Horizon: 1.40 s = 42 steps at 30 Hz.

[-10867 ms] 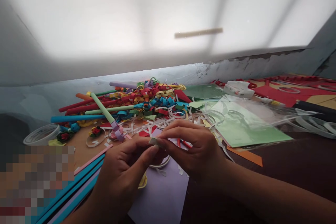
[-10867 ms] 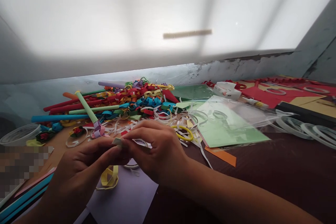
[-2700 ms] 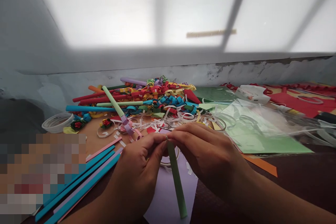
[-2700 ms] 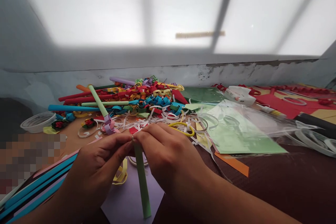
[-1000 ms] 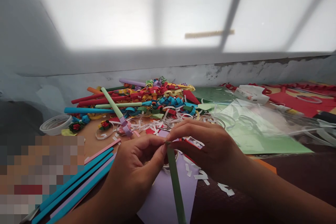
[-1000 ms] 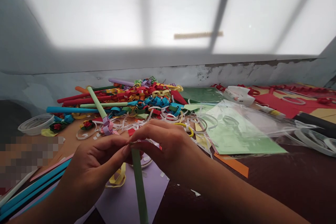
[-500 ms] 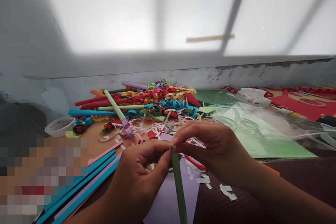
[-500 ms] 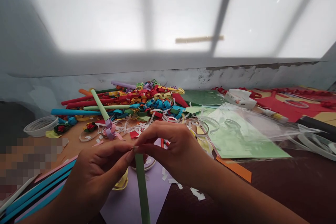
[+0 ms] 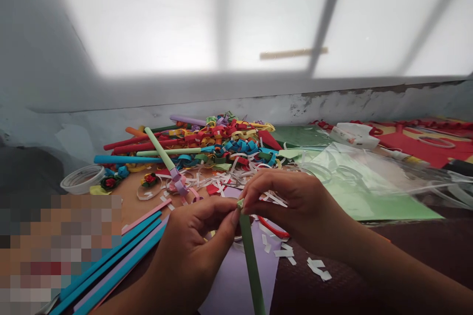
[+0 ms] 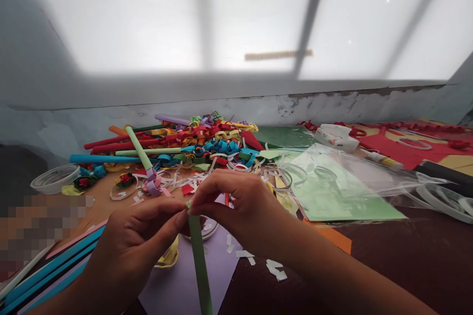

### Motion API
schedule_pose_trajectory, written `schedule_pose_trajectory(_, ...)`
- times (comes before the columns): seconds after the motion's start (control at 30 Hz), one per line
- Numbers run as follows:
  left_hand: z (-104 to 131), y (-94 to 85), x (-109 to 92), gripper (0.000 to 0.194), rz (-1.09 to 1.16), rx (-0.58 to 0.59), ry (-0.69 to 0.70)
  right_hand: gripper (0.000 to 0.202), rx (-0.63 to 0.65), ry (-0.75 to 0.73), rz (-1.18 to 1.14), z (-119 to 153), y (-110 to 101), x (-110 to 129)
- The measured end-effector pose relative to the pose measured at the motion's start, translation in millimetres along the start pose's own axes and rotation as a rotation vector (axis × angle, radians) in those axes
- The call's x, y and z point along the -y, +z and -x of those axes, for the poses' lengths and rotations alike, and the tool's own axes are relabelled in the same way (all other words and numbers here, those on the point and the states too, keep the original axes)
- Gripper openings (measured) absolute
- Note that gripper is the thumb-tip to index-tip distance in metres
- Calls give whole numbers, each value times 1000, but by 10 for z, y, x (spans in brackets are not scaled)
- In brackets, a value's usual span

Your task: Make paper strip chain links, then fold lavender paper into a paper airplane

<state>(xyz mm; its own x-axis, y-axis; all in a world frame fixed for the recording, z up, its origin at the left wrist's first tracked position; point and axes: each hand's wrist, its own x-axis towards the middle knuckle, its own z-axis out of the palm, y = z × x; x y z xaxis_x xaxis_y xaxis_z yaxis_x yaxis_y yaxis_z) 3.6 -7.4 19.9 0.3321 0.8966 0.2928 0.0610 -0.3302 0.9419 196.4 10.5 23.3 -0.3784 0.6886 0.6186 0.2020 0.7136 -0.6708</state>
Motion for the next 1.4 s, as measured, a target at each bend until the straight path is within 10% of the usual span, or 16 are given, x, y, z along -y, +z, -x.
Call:
schedule_pose_trajectory(0.6, -47, -28, 65, 18, 364, 19, -215, 11, 1, -272, 210, 7, 16, -89)
schedule_pose_trajectory(1.0, -48, -30, 50, 13, 283, 1, -198, 4, -7, -140, 193, 11, 11, -90)
schedule_pose_trajectory(1.2, -95, -67, 155, 22, 309, -87, -280, 28, -216, -94, 397, -23, -33, -127)
schedule_pose_trajectory(1.4, -104, -45, 139, 23, 374, -72, -270, 14, -117, -366, 419, 3, 29, -157)
